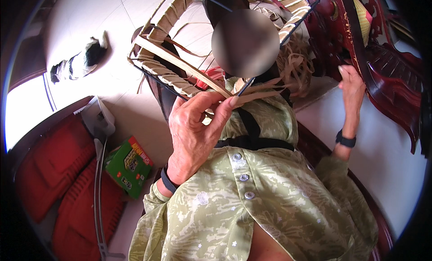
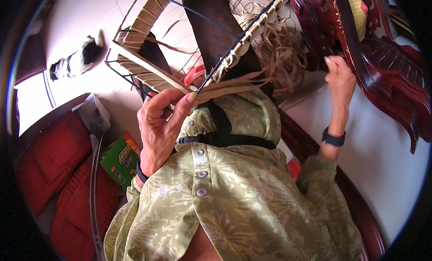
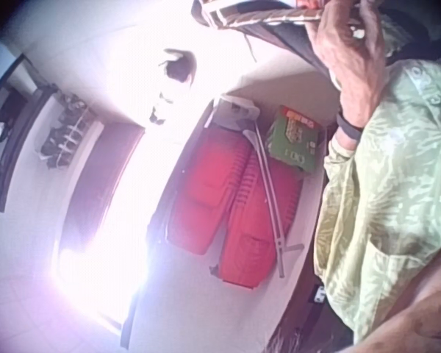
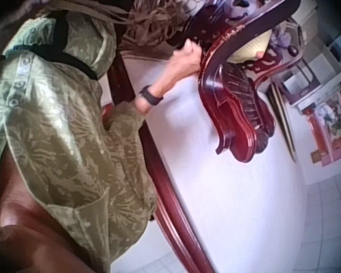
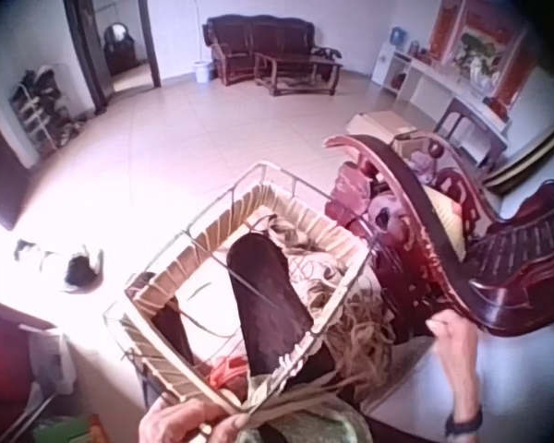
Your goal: The person weaves thin strips through a wire basket frame, pulling the strips tight and securing them around the top edge.
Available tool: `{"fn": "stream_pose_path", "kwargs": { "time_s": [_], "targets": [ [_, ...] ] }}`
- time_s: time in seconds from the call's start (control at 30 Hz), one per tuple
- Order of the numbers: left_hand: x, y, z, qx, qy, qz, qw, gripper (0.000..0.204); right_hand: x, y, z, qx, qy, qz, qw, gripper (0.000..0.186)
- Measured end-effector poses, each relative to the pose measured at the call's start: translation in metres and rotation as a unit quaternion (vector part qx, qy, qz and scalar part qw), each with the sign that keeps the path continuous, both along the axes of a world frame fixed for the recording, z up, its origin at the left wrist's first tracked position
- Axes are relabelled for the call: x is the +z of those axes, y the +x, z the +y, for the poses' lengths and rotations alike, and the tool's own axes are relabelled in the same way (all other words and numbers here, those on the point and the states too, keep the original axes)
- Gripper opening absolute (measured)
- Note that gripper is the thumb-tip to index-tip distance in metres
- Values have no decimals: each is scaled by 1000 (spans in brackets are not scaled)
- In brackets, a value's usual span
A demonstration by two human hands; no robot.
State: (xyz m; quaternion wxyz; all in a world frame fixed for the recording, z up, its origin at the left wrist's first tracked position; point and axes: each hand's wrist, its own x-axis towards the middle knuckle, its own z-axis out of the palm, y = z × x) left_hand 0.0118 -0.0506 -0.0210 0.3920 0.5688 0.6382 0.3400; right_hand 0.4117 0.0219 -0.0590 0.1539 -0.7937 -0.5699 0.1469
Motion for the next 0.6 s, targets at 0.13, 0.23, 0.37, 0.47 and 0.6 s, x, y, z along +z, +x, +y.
{"fn": "stream_pose_path", "kwargs": {
  "time_s": [0.13,0.23,0.37,0.47,0.6],
  "targets": [
    [-2,1,-2,18,-13,-5,1000,16,27,-143,-15,139,-105,285,943,15],
    [-4,0,-4,18,-24,-21,999,16,4,-179,-24,289,5,219,932,12],
    [1,-3,-2,-1,-6,26,1000,16,2,-187,-35,351,-60,156,921,11],
    [-1,-3,-3,5,-12,13,1000,16,-9,-183,-34,381,39,197,903,10],
    [-2,-3,-3,-9,-3,-11,1000,15,22,-159,-22,389,62,228,891,7]
  ]
}}
